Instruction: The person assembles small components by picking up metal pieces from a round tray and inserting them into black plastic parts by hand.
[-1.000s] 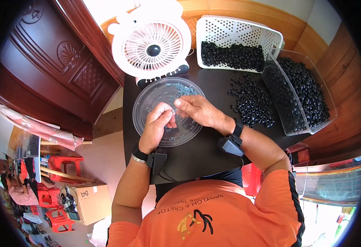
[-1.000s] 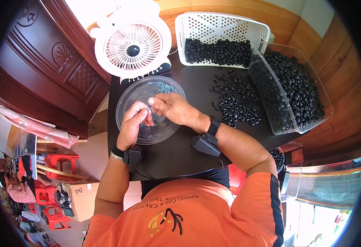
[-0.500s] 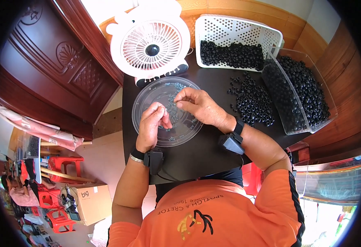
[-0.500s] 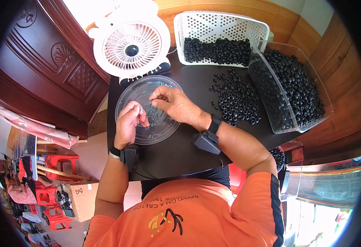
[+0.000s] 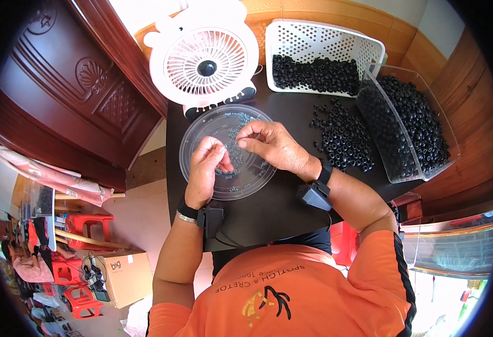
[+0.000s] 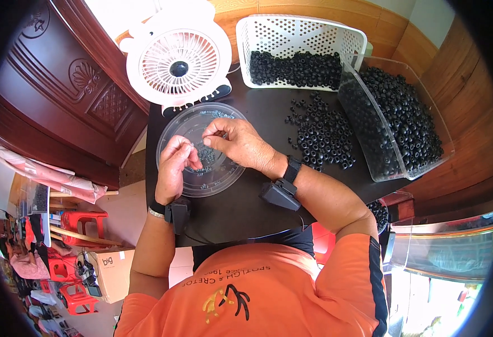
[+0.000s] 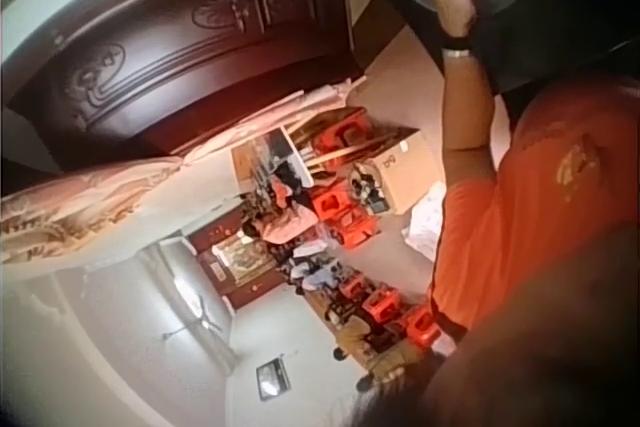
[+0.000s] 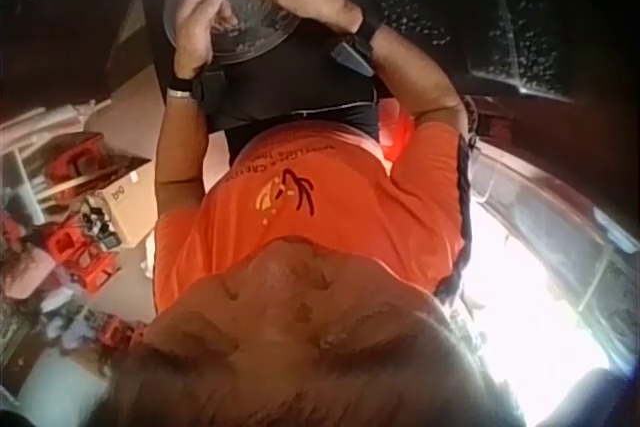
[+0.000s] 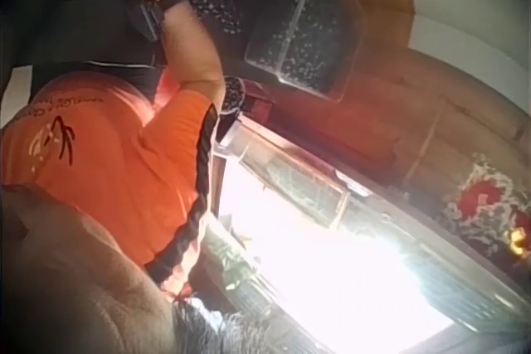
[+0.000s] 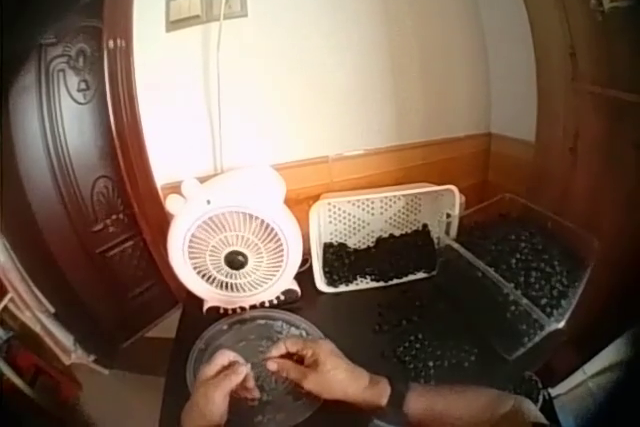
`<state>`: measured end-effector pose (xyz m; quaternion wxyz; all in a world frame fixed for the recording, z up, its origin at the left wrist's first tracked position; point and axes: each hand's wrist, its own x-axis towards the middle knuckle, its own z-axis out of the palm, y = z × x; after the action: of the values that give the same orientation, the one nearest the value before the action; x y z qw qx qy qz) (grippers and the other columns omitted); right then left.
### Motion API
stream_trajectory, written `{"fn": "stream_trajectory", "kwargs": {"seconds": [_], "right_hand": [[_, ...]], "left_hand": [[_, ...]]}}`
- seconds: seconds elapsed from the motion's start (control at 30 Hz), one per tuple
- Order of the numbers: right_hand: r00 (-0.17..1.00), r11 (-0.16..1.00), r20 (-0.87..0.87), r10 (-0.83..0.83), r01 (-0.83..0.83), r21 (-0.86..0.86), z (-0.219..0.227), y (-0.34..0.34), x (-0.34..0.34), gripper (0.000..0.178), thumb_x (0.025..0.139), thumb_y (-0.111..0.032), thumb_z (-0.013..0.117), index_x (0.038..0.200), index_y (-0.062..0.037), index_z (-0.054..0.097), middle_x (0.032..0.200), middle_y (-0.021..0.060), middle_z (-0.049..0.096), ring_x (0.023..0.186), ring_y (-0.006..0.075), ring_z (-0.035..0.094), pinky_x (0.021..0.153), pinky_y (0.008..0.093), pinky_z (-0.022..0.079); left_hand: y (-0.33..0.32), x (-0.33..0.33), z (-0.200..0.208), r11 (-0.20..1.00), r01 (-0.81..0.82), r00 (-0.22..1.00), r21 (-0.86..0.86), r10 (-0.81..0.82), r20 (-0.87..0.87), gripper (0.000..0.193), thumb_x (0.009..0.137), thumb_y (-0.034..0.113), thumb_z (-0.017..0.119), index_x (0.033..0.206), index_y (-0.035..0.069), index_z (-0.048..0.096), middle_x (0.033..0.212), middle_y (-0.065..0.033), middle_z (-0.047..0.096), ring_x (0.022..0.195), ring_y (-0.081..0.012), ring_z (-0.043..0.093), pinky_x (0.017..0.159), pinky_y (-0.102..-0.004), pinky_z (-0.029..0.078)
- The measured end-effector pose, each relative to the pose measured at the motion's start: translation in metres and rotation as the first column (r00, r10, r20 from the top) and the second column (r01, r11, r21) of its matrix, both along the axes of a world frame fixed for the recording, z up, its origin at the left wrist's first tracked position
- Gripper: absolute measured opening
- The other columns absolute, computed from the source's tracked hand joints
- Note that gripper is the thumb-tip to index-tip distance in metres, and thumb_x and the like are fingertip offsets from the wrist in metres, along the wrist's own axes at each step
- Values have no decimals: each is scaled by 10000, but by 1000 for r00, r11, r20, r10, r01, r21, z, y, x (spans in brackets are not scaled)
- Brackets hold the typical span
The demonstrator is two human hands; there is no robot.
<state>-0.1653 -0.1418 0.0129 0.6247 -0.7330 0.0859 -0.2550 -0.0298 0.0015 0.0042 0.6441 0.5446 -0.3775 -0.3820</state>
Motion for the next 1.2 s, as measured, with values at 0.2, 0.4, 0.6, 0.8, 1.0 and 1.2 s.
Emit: {"fn": "stream_trajectory", "kwargs": {"seconds": [0.2, 0.4, 0.6, 0.8, 1.0, 1.2], "right_hand": [[971, 800, 48, -234, 221, -557, 5, -4, -1, 208, 860, -235, 662, 860, -27, 657, 779, 154, 638, 696, 310, 623, 630, 367, 491], [915, 612, 193, -353, 382, -693, 19, -12, -8, 193, 863, -213, 652, 805, -29, 642, 760, 126, 629, 704, 303, 617, 634, 378, 496], [848, 693, 353, -395, 527, -492, 83, -21, -36, 109, 822, -77, 697, 918, -34, 669, 853, 56, 661, 737, 137, 611, 666, 261, 494], [665, 613, 747, -17, 597, -517, 199, 41, -123, 520, 759, -132, 699, 1202, 59, 505, 1100, 163, 602, 901, 221, 597, 805, 317, 477], [696, 611, 708, -124, 616, -498, 193, 54, -131, 502, 765, -134, 700, 1196, 49, 519, 1089, 154, 609, 895, 213, 597, 803, 309, 473], [760, 661, 617, -204, 572, -486, 182, 64, -128, 481, 773, -136, 703, 1189, 38, 535, 1076, 144, 618, 888, 204, 596, 801, 301, 469]], "left_hand": [[2, 6, 0, 997, -81, 987, -7, 81, 136, 164, 944, 164, 482, 816, 65, 514, 697, -13, 529, 625, -108, 541, 599, -234, 421], [1, 8, -1, 992, -126, 990, -17, 127, 61, 240, 970, 218, 441, 787, 77, 507, 680, -7, 523, 579, -103, 527, 563, -225, 414], [1, 12, -2, 991, -127, 977, -29, 130, 167, 252, 957, 250, 471, 789, 67, 519, 684, -2, 518, 588, -99, 525, 560, -218, 409], [3, 8, 5, 991, -128, 983, -51, 133, 129, 236, 954, 239, 482, 806, 61, 532, 688, 2, 511, 604, -91, 514, 569, -215, 404], [3, 9, 4, 988, -151, 980, -45, 156, 128, 226, 962, 224, 473, 819, 61, 536, 685, -5, 522, 592, -101, 526, 560, -223, 409], [-1, 15, 2, 987, -151, 979, -61, 158, 132, 220, 961, 222, 484, 831, 55, 544, 697, 0, 524, 599, -99, 523, 571, -229, 414]]}}
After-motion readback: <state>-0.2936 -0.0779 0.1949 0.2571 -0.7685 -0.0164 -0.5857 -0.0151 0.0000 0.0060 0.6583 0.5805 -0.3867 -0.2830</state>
